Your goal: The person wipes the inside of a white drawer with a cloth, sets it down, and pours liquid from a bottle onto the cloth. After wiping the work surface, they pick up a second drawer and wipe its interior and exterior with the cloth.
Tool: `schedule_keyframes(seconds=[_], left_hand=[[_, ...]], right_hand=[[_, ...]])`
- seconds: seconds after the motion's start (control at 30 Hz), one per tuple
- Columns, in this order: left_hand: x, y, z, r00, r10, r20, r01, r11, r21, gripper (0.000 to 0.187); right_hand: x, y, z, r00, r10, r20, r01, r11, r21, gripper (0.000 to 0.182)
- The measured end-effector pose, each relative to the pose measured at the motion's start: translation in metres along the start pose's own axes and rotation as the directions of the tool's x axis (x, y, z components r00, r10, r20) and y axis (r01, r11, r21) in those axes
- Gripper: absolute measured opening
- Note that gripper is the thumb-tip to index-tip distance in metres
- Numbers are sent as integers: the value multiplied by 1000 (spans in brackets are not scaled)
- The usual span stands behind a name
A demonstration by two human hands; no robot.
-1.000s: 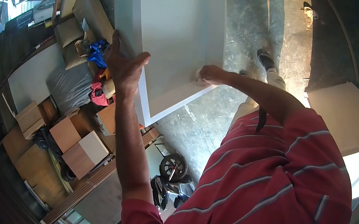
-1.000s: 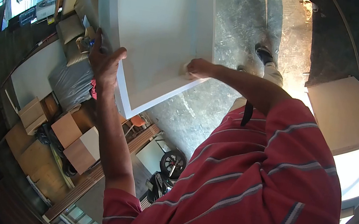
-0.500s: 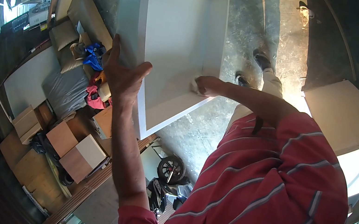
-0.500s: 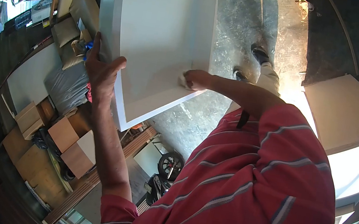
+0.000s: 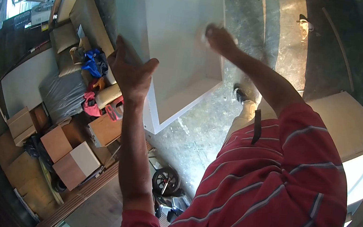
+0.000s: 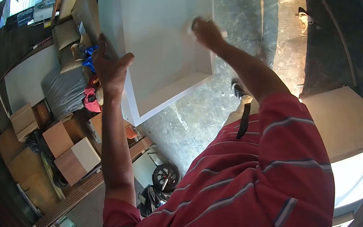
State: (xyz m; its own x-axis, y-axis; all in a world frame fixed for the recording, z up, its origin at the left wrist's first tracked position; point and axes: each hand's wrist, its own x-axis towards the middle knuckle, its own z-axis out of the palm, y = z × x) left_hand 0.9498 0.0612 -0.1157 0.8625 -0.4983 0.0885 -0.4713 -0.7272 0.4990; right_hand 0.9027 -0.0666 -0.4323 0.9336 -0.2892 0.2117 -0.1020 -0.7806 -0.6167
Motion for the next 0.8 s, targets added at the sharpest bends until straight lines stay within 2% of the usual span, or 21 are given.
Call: schedule_keyframes(seconds=[0.03, 0.07, 0.1, 0.13, 0.2, 0.23, 0.3, 0.37, 0.43, 0.5, 0.57, 0.6, 0.67, 0.7, 0.73, 0.77, 0.8], left_hand=[[6, 2, 0, 998, -64, 0, 64, 996, -62, 85], [11, -5, 1, 998, -61, -10, 60, 995, -76, 85], [12, -2, 1, 999, -52, -12, 51, 995, -83, 85], [13, 1, 0, 998, -65, 4, 65, 997, -51, 86], [12, 7, 2, 998, -62, 27, 62, 998, -21, 87], [8, 8, 3, 1000, -7, 21, 6, 999, 38, 88], [0, 14, 4, 999, 50, 12, -51, 993, 104, 89], [-6, 23, 4, 995, 97, 6, -97, 976, 196, 91], [-4, 29, 1, 995, 97, 12, -98, 981, 166, 90], [-2, 33, -3, 1000, 7, 29, -11, 990, 138, 89], [-7, 32, -8, 999, 15, 32, -20, 985, 169, 88], [-8, 31, -8, 999, 19, 47, -28, 979, 201, 87], [-14, 27, -8, 997, 55, 57, -65, 978, 199, 87], [-19, 23, -7, 994, 81, 71, -94, 976, 197, 87], [-22, 18, -7, 994, 77, 76, -91, 975, 202, 87], [-22, 13, -7, 995, 49, 81, -63, 981, 183, 86], [-21, 8, -7, 996, 24, 85, -38, 986, 161, 86]], right_hand=[[-13, -17, -5, 999, -49, -3, 48, 955, 292, 10], [-28, -34, -7, 969, -214, 123, 178, 951, 251, 9], [-48, -34, 6, 896, -350, 274, 244, 902, 355, 13], [-71, -25, 35, 859, -492, 139, 450, 857, 250, 19], [-71, -9, 51, 925, -237, 296, 163, 953, 254, 22], [-52, -10, 34, 946, -147, 289, 94, 978, 186, 22], [-7, -1, -6, 919, -176, 353, 233, 964, -125, 23], [16, 17, -10, 996, -17, 89, 39, 967, -252, 20], [20, 17, -8, 995, -67, 77, 88, 946, -311, 14], [-1, -3, -5, 952, -287, 106, 299, 947, -122, 11], [-26, -3, -4, 777, -563, 280, 623, 752, -215, 11], [-28, 6, -4, 840, -452, 299, 493, 867, -73, 12], [-3, 27, -3, 945, -223, 239, 268, 947, -178, 12], [12, 64, 21, 997, -83, -8, 81, 988, -129, 13], [23, 79, -1, 990, 142, -13, -141, 957, -253, 15], [31, 97, -20, 946, 320, -59, -325, 925, -194, 19], [27, 107, -42, 945, 302, -124, -326, 867, -376, 17]])
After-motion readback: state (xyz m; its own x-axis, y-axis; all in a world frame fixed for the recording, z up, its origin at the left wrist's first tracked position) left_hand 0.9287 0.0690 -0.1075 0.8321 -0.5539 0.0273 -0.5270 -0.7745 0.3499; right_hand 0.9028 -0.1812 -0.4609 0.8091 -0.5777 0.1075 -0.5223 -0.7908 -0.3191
